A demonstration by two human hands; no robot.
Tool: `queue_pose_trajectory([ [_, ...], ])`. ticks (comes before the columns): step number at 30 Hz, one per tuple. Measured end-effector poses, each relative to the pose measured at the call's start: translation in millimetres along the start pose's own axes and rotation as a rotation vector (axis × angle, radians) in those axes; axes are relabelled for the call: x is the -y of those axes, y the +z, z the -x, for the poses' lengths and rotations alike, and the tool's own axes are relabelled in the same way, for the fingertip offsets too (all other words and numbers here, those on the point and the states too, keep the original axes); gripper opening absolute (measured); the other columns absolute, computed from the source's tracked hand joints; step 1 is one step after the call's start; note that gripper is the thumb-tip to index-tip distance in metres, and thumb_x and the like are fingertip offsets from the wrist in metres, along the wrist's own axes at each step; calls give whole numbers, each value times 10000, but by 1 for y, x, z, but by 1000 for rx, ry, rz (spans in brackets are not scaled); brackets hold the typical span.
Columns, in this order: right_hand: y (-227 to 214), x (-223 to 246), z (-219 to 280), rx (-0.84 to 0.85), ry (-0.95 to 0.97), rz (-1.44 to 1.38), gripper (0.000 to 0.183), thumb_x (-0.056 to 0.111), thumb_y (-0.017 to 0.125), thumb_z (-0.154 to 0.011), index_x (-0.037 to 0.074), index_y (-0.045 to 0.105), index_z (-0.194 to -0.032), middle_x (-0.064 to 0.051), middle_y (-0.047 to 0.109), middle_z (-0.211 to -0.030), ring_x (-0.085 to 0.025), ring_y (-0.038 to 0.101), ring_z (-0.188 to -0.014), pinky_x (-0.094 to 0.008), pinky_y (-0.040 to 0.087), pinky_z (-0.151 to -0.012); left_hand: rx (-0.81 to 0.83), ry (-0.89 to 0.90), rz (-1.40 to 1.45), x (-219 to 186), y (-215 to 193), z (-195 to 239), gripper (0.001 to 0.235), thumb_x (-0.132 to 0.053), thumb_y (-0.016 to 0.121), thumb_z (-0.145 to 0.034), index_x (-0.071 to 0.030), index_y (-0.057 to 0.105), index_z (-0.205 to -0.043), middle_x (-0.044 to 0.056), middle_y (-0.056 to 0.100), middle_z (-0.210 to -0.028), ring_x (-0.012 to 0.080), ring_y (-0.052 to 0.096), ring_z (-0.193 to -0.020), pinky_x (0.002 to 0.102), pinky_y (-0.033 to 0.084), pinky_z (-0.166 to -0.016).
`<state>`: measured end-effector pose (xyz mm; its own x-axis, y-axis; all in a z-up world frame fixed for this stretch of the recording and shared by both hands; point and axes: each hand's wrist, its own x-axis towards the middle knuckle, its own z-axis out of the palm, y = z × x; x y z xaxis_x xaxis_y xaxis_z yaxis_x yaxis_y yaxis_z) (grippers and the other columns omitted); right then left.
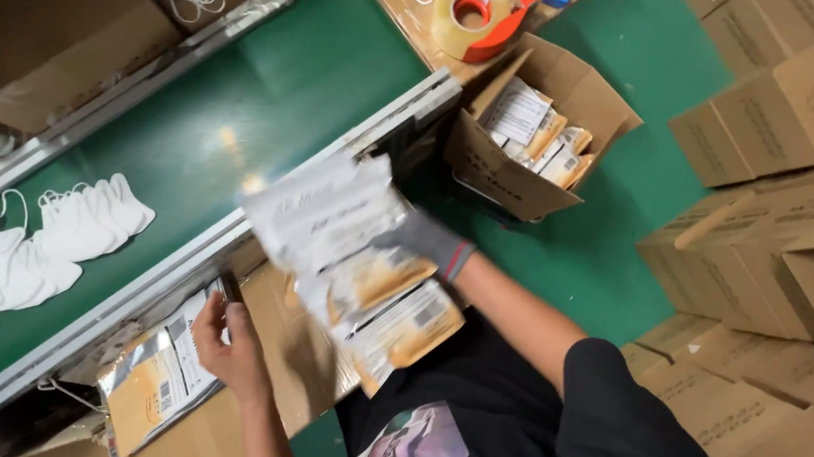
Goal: Picking up masks from a conveyor belt, placing them into individual plastic packets, and then packing the packets into a cardboard box.
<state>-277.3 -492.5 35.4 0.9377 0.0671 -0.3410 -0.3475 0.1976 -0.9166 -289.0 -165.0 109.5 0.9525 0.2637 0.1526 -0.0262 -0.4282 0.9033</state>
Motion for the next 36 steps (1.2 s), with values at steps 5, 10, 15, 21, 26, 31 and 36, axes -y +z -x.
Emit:
queue_pose_trajectory([
  [5,-76,123,31,13,-187,-185,711,180,804,-812,-40,541,-1435,-101,692,-1277,-197,658,-1141,-361,555,-997,28,-155,207,35,24,4,287,-178,630,-1073,18,661,-1281,91,695,-1162,150,662,-1042,301,542,-945],
  [10,-17,77,12,-54,-170,138,787,233,843,-779,-19,492,-1436,-131,674,-1232,-233,638,-1037,-439,565,-844,-17,-118,225,10,50,-1,290,-152,555,-1100,24,616,-1323,99,678,-1228,150,663,-1100,292,536,-985],
  [15,44,95,-10,-90,313,1095,940,568,731,-793,143,312,-1520,-232,530,-1382,-377,712,-971,-501,579,-778,577,211,-197,26,91,-4,1009,-353,785,-748,56,335,-1552,266,393,-1566,378,406,-1418,479,335,-1147],
  [21,-42,80,-20,-264,-436,841,637,481,801,-862,75,617,-1317,-176,601,-1359,-382,635,-1195,-428,526,-976,633,244,-365,17,169,34,1371,-603,883,-539,66,247,-1552,405,174,-1605,518,184,-1498,544,200,-1207],
  [26,-189,70,64,-616,-260,707,423,248,773,-904,41,661,-1256,-136,663,-1273,-311,659,-1181,-385,538,-1001,756,2,-660,-28,161,5,1382,-522,947,-519,34,246,-1572,345,317,-1549,490,267,-1477,533,221,-1198],
  [31,-298,47,117,-840,-138,958,410,189,773,-897,-3,655,-1240,-175,642,-1268,-348,632,-1184,-418,527,-1002,497,245,-483,-155,299,-13,829,-290,845,-774,7,479,-1456,286,439,-1575,470,389,-1484,518,311,-1222],
  [36,-371,44,56,-581,-386,1149,470,247,728,-934,-35,615,-1293,-192,573,-1412,-413,501,-1405,-557,350,-1230,956,381,-664,-128,541,25,896,-345,788,-804,52,369,-1489,299,433,-1511,444,440,-1391,533,327,-1148],
])
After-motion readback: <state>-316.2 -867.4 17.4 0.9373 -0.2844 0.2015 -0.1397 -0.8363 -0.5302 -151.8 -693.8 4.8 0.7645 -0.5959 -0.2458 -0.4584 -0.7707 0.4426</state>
